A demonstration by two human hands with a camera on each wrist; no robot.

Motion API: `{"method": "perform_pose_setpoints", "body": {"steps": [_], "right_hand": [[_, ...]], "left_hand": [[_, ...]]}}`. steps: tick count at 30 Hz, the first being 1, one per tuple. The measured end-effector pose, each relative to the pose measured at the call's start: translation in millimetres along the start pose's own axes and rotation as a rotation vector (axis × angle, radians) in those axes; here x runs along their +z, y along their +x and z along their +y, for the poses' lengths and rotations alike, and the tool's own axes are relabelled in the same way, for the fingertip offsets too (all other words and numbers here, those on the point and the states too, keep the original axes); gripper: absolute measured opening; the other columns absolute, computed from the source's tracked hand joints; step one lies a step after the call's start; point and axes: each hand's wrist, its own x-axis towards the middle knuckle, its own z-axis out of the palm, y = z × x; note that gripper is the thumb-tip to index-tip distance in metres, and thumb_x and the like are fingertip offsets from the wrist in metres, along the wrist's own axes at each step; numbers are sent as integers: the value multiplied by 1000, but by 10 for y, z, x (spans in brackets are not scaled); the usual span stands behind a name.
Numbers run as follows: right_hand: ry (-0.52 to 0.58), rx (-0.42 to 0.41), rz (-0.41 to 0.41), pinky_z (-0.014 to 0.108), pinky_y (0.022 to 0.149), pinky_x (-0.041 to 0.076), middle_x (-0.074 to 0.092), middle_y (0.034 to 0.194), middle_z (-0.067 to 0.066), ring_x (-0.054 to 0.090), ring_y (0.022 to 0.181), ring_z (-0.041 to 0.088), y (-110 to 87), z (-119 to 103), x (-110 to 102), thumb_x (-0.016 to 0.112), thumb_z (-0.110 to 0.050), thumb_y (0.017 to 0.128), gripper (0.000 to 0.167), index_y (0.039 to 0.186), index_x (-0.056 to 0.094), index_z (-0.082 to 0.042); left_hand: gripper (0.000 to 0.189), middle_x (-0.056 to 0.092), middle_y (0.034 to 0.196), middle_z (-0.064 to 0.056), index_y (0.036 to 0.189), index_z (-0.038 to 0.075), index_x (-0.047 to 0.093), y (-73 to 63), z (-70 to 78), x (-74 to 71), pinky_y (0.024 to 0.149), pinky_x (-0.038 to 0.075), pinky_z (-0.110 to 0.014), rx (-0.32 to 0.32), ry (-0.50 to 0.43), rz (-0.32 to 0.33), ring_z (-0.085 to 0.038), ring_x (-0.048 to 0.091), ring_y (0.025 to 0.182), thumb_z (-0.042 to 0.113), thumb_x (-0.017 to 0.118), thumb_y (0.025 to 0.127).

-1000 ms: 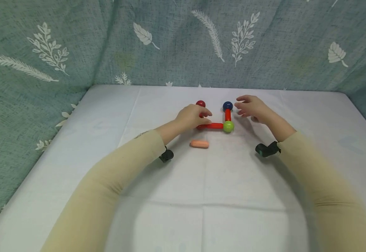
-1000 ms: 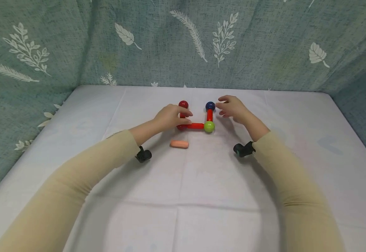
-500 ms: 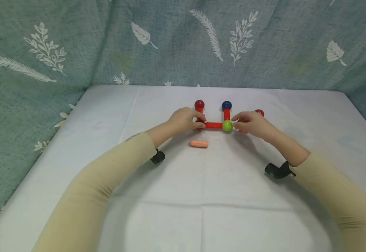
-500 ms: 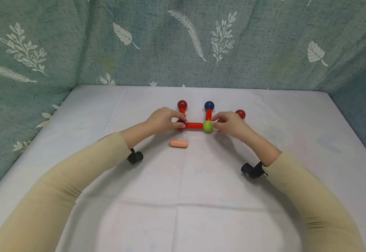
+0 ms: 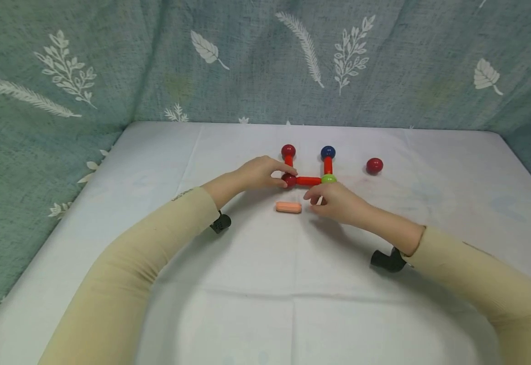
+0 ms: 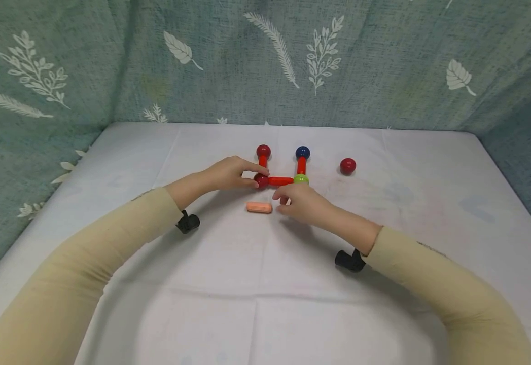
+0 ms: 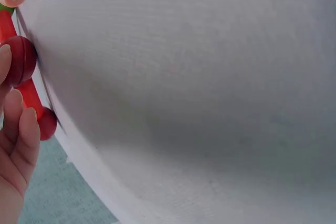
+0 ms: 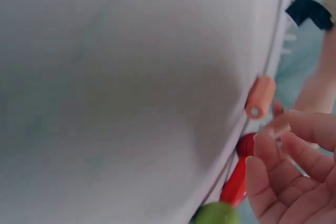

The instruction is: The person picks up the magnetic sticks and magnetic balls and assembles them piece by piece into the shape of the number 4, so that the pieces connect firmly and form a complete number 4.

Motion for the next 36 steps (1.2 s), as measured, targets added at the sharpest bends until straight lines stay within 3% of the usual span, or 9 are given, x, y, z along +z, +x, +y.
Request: {"method": "perform_pose_setpoints", "body": {"steps": [5,8,20,23,29,36], "right_hand": [[-103,-54,-47,28,75,51,66,98,8,60,83,18,106,-138,66,67,-12,82,29,110,64,-4],[-145,-43,-70,30,78,49,66,101,7,58,87,18,170,-197,91,67,-16,83,30,111,64,-5],[-236,-9,-152,26,68,46,63,80,1,55,74,16,328,-264,132,66,-22,85,27,110,66,-11],[-263,3,-187,24,66,45,60,75,1,53,72,16,340,-281,130,65,-20,85,26,110,66,-13],[-309,28,-244,24,67,45,61,79,2,53,74,16,302,-276,100,67,-14,80,24,104,67,-8],[-269,93,-246,23,60,39,55,71,2,50,69,16,220,-228,83,66,-12,80,19,98,66,-7]], "left_hand": [[42,58,124,-2,127,25,56,-12,-21,1,94,40,-37,10,-12,6,-19,53,108,23,65,86],[42,58,124,-2,127,24,56,-15,-22,0,96,40,-38,14,-19,10,-19,53,110,22,65,86],[42,58,124,-1,125,23,58,-4,-34,-5,97,39,-36,19,-64,17,-18,52,111,23,67,84],[42,58,124,-1,125,23,58,4,-41,-4,98,38,-36,11,-72,10,-18,51,112,23,67,84],[41,58,125,-1,124,24,59,31,-61,18,99,37,-36,-2,-89,12,-17,51,114,23,67,84],[41,57,126,-1,124,25,59,19,-76,20,99,37,-36,-3,-96,20,-16,51,114,24,67,84]]}}
